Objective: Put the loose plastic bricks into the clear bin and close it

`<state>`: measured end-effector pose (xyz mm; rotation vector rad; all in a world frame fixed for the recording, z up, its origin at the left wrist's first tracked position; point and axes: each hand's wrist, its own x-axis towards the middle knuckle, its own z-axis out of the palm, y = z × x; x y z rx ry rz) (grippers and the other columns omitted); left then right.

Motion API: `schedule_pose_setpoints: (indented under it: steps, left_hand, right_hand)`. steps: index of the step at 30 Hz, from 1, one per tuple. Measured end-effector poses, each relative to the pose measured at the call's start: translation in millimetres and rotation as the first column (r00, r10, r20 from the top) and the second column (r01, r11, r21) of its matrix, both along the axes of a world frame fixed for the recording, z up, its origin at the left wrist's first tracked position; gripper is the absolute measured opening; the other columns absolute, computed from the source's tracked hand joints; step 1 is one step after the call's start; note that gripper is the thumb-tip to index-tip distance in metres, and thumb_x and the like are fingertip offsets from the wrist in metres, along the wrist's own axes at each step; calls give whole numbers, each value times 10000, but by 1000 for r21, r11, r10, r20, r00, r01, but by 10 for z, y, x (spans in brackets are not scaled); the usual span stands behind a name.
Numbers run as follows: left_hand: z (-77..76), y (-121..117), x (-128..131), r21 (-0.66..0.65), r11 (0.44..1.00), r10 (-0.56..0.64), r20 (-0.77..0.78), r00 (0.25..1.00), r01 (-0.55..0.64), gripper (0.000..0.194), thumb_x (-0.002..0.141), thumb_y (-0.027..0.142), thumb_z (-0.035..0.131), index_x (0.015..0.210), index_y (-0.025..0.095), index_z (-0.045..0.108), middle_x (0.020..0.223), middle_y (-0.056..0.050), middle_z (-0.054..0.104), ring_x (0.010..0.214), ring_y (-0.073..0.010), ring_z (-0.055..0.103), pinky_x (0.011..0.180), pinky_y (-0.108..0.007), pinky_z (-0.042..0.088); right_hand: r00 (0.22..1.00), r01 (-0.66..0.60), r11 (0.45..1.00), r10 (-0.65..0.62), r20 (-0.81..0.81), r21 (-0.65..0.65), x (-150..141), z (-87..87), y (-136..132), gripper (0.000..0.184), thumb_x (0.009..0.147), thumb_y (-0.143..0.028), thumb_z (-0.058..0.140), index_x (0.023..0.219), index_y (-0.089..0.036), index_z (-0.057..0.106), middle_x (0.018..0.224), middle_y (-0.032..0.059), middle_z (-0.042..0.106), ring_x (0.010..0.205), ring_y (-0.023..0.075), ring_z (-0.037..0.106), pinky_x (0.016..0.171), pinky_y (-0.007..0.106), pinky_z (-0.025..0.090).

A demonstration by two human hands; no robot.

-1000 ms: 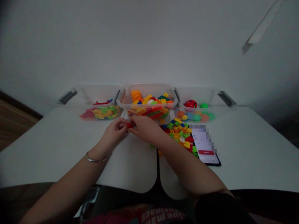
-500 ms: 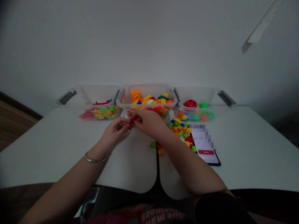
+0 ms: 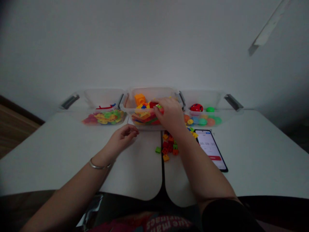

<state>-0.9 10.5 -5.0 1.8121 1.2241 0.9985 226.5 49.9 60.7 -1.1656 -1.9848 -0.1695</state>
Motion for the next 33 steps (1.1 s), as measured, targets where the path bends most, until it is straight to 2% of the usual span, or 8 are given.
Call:
schedule_pose_setpoints:
  steps: [10,17,20,22,25,28,30,33]
  left_hand:
    - [3,-1,21,7,1000,9,-28,1000,-9,185,852,352,551,904,187,618,842,-31,700,682,-138,592,634,-268,451]
    - [-7,17,12,18,1000,13,-49,999,-12,177,861,334,535,910,182,612,841,-32,692,677,-139,590,628,-269,458]
    - [-13,21,3,51,998,-23,-108,994,29,183,877,321,518,936,181,620,865,-38,688,705,-145,601,654,-278,481]
    - [-10,15,7,103,989,-84,-185,979,104,191,891,292,502,987,187,629,930,-50,690,792,-161,623,709,-293,504]
    - [-2,-24,58,207,927,-235,-334,913,314,239,908,221,484,1099,204,627,1076,-73,683,1006,-197,616,879,-358,507]
    - [-15,-101,176,277,793,-385,-462,799,542,341,923,166,470,1233,238,594,1227,-76,654,1135,-210,572,1000,-410,461]
    - [-42,-160,270,300,716,-419,-538,732,631,394,934,152,459,1296,268,565,1303,-60,626,1171,-212,552,1018,-408,451]
    - [-103,-216,378,310,651,-399,-637,660,693,384,947,149,447,1281,274,589,1325,-51,619,1174,-228,550,1011,-407,453]
  right_hand:
    - [997,-9,999,6,-82,-36,-25,-23,13,248,885,-223,503,1022,-231,709,1051,66,726,1005,245,627,890,394,457]
    - [989,104,993,-97,115,-54,-69,-23,-18,324,940,-339,436,864,-202,720,860,83,726,843,262,621,819,426,422]
    - [990,85,995,-78,114,-53,-58,-23,-17,332,951,-339,416,943,-207,720,912,81,733,863,261,616,822,420,408]
    - [991,86,995,-80,105,-58,-49,-24,-13,330,951,-322,410,1015,-213,715,935,80,736,871,257,617,825,410,406]
    - [993,96,993,-90,80,-73,-39,-23,-8,344,949,-295,399,1078,-200,703,963,95,737,897,261,628,844,411,412]
    - [998,52,994,-49,29,-98,-26,-13,-7,343,945,-267,393,1092,-192,693,1022,98,738,960,263,643,890,417,422]
    - [1000,15,994,-15,-3,-113,-15,0,-6,327,936,-260,408,1082,-191,693,1052,93,738,991,263,648,908,417,431]
    - [999,-17,991,13,-35,-130,-3,20,-6,299,917,-257,449,1073,-183,693,1079,90,737,1010,266,648,913,415,441]
